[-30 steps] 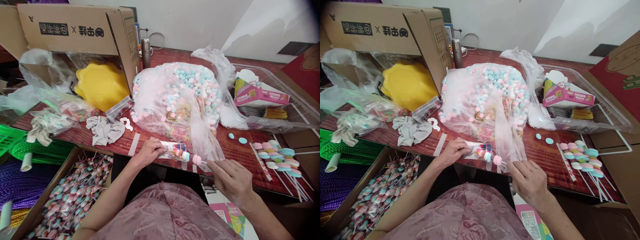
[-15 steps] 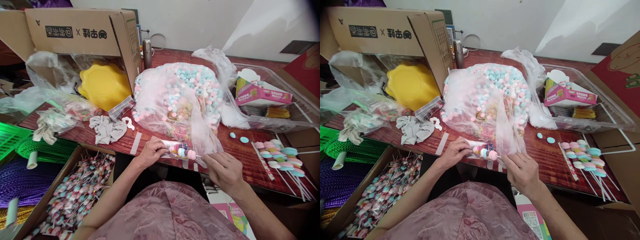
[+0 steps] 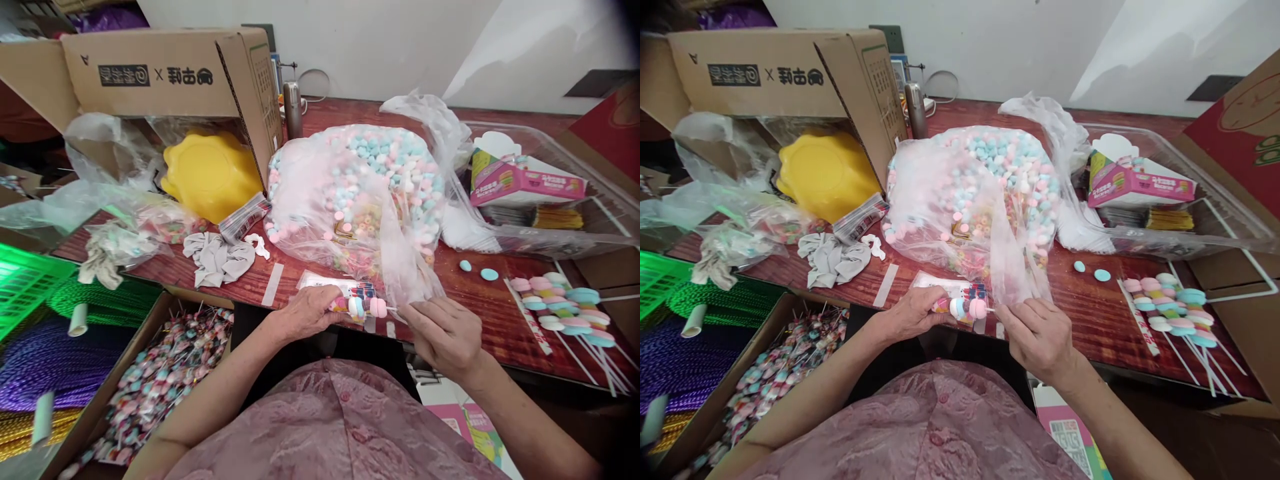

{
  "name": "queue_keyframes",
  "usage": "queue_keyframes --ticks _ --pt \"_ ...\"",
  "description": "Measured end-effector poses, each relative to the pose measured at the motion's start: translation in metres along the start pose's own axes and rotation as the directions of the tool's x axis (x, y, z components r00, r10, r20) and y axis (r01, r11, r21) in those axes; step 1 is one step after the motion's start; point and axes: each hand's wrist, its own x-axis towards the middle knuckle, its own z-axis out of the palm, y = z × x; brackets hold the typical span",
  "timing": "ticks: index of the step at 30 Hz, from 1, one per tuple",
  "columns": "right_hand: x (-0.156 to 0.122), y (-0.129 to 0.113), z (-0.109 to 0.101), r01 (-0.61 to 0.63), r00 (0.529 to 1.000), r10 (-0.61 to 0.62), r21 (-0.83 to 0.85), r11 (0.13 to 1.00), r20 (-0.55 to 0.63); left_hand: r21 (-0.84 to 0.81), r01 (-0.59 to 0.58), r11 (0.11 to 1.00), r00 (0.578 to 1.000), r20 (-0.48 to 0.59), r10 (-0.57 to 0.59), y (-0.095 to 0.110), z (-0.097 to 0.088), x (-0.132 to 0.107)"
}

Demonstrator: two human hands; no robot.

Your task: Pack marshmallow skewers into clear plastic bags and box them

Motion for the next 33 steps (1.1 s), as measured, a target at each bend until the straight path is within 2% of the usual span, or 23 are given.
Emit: queue_keyframes --ticks 6,9,13,15,17,18,21,23,24,26,28,31,33 --pt "0.019 0.02 -0.015 0.207 0.977 -0.206 -0.014 0.978 0.049 -0.053 0.02 0.998 0.992 0.124 -0.013 0.015 -0.002 -0.001" --pt "0.028 0.031 -0.023 0.296 0.953 -0.296 -0.001 0.955 0.068 -0.205 0.071 0.976 0.976 0.217 -0.026 0.024 -0.004 0.001" --pt "0.033 0.038 -0.025 0.365 0.924 -0.369 0.06 0.929 0.095 -0.516 0.18 0.837 0.96 0.279 -0.035 0.032 -0.007 0.006" --pt "0.034 0.037 -0.024 0.38 0.916 -0.388 0.089 0.921 0.107 -0.592 0.221 0.775 0.96 0.27 -0.067 0.034 -0.008 0.008" --pt "0.033 0.033 -0.022 0.343 0.921 -0.358 0.117 0.932 0.151 -0.585 0.234 0.776 0.964 0.243 -0.108 0.033 -0.007 0.009" --pt "0.033 0.03 -0.022 0.3 0.928 -0.32 0.129 0.945 0.19 -0.544 0.235 0.805 0.966 0.222 -0.133 0.032 -0.006 0.009" --pt "0.032 0.018 -0.024 0.127 0.929 -0.171 0.151 0.98 0.328 -0.282 0.261 0.923 0.964 0.128 -0.233 0.029 -0.001 0.011" --pt "0.032 0.012 -0.026 0.041 0.922 -0.087 0.129 0.991 0.376 -0.117 0.269 0.956 0.962 0.073 -0.261 0.029 0.002 0.012" --pt "0.032 0.01 -0.026 0.024 0.924 -0.062 0.103 0.994 0.377 -0.085 0.257 0.963 0.966 0.06 -0.252 0.03 0.003 0.013" --pt "0.032 0.007 -0.025 0.041 0.938 -0.051 0.038 0.998 0.342 -0.115 0.222 0.968 0.974 0.063 -0.216 0.032 0.003 0.016" --pt "0.032 0.007 -0.023 0.107 0.952 -0.099 -0.013 0.994 0.291 -0.224 0.213 0.951 0.976 0.102 -0.195 0.035 0.001 0.017" --pt "0.031 0.007 -0.018 0.204 0.949 -0.193 -0.02 0.979 0.251 -0.394 0.253 0.884 0.959 0.221 -0.176 0.038 -0.002 0.018" --pt "0.031 0.008 -0.015 0.217 0.942 -0.208 -0.007 0.976 0.262 -0.414 0.283 0.865 0.943 0.287 -0.171 0.039 -0.002 0.018"
